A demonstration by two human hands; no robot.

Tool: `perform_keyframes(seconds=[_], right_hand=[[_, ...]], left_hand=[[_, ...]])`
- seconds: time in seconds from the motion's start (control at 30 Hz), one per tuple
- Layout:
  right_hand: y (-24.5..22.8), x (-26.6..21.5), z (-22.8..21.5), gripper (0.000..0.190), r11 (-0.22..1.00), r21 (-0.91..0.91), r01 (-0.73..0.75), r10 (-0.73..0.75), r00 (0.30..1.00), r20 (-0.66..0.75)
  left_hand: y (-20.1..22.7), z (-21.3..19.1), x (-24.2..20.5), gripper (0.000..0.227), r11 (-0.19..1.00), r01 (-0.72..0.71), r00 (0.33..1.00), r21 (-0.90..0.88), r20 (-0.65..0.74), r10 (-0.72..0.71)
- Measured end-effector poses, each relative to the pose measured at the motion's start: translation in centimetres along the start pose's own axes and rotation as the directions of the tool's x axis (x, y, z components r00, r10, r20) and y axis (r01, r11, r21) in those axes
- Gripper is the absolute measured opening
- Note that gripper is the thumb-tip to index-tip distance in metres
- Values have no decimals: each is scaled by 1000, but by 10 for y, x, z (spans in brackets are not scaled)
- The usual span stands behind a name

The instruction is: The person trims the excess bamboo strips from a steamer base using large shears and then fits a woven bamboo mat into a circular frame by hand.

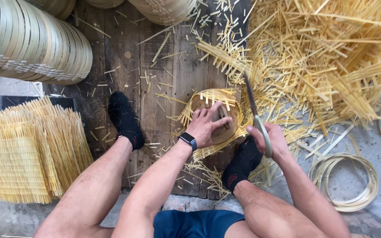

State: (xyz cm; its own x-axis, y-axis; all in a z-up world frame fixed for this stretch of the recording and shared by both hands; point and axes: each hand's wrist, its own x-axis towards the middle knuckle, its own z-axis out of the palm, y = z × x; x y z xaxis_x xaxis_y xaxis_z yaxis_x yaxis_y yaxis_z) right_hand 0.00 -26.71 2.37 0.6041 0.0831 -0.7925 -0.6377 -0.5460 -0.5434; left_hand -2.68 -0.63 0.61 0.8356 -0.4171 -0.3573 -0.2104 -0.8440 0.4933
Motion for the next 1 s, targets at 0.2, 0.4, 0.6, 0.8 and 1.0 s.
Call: perform_keyframes(seconds=[0.2, 0.4, 0.6, 0.8, 1.0], right_hand=[[-15, 14, 5, 34, 842, -178, 509, -525, 849, -58], [-57, 57, -24, 59, 784, -621, 15, 71, 991, 115], [8, 23, -36, 57, 899, -420, 128, -209, 966, -155], [74, 20, -10, 57, 648, -757, 84, -331, 926, -180], [61, 63, 0, 50, 511, -857, 67, -408, 897, -173]], left_hand=[[-35, -10, 2, 95, 935, -336, 942, 110, 49, 333], [-34, -20, 8, 109, 946, -301, 945, 122, 176, 277], [-16, -1, 9, 108, 983, 181, 983, 32, -26, -180], [27, 31, 35, 116, 784, 571, 722, -242, -306, -621], [33, 43, 36, 114, 810, 524, 753, -264, -301, -585]])
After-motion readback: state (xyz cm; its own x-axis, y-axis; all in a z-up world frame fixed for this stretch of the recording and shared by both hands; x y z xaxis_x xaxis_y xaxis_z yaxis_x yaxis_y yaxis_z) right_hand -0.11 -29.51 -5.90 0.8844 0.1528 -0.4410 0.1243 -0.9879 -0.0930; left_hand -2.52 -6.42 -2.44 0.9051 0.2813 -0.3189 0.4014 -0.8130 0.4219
